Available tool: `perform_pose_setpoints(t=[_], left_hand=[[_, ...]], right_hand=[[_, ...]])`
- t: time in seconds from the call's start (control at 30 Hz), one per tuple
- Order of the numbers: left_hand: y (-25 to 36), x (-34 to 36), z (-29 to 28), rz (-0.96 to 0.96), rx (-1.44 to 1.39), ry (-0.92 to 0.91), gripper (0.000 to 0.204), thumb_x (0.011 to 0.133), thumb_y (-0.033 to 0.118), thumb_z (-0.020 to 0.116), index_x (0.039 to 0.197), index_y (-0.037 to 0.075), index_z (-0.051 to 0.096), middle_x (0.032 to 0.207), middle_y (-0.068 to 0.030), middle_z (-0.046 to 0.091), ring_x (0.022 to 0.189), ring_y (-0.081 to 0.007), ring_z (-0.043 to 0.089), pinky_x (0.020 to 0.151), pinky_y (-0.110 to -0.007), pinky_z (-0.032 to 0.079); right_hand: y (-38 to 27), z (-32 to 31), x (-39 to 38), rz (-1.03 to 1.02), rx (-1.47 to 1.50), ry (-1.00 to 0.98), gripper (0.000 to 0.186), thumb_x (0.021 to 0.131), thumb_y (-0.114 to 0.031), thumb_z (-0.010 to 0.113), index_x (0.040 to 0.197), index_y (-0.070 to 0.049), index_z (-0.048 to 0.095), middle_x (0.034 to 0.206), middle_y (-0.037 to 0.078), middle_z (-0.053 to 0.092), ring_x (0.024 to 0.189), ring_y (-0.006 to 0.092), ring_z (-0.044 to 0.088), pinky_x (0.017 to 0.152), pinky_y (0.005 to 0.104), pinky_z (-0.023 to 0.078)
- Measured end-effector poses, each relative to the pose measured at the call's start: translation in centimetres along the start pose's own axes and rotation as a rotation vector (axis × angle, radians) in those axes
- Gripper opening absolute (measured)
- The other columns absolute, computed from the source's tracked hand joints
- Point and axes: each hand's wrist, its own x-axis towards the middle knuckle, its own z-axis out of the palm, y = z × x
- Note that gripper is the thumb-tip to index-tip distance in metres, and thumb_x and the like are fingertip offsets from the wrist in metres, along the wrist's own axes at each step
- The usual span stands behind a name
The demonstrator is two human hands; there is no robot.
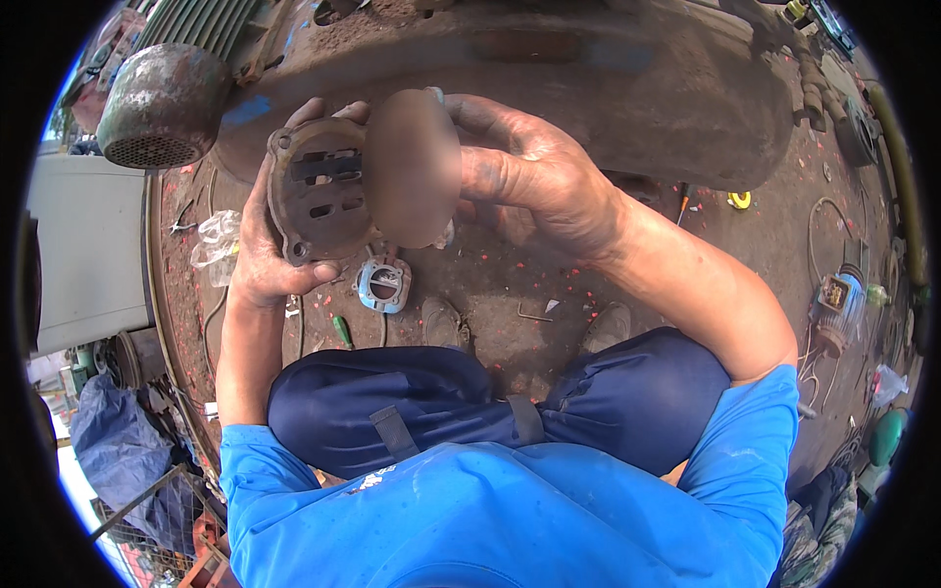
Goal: The person disassembles a small engine component, removes a cover, and uses a metal tool to scrape residue from the mating surfaces. They then compare the cleaned cover with another similar part.
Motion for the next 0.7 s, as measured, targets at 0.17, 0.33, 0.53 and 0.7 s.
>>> perform_pose_setpoints(t=[0.17,0.33,0.53,0.7], left_hand=[[-0.17,0.04,-0.27,0.029,0.041,-0.015,0.119,0.059,0.022,0.092,0.154,-0.001,0.023,0.152,-0.022,0.04,0.136,-0.0299,0.047,0.112,-0.044,0.041],[-0.1,-0.01,-0.35,0.024,0.052,-0.02,0.119,0.059,0.022,0.092,0.154,-0.001,0.024,0.152,-0.0221,0.04,0.136,-0.03,0.047,0.112,-0.044,0.041],[-0.03,-0.13,-0.15,0.007,0.007,-0.003,0.119,0.058,0.018,0.091,0.154,-0.001,0.024,0.152,-0.0224,0.04,0.136,-0.0308,0.047,0.113,-0.044,0.04],[-0.08,-0.05,-0.26,0.013,0.011,-0.015,0.118,0.058,0.017,0.091,0.154,0.0,0.024,0.153,-0.0217,0.039,0.136,-0.0305,0.047,0.113,-0.045,0.04]], right_hand=[[-0.32,0.06,-0.03,0.021,0.025,-0.038,0.071,0.092,-0.03,0.071,0.147,-0.001,0.038,0.132,0.01,0.056,0.117,0.0193,0.058,0.099,0.0378,0.049],[-0.39,-0.09,-0.03,0.03,0.04,-0.058,0.069,0.093,-0.028,0.071,0.147,-0.001,0.038,0.134,0.012,0.055,0.12,0.0208,0.057,0.102,0.0395,0.047],[-0.08,-0.16,-0.04,0.02,0.055,-0.037,0.069,0.092,-0.026,0.071,0.147,-0.001,0.038,0.136,0.013,0.055,0.125,0.0233,0.055,0.105,0.0413,0.046],[0.16,-0.19,0.05,-0.004,0.06,-0.04,0.069,0.092,-0.027,0.071,0.147,-0.001,0.038,0.136,0.013,0.055,0.125,0.0228,0.055,0.105,0.041,0.046]])
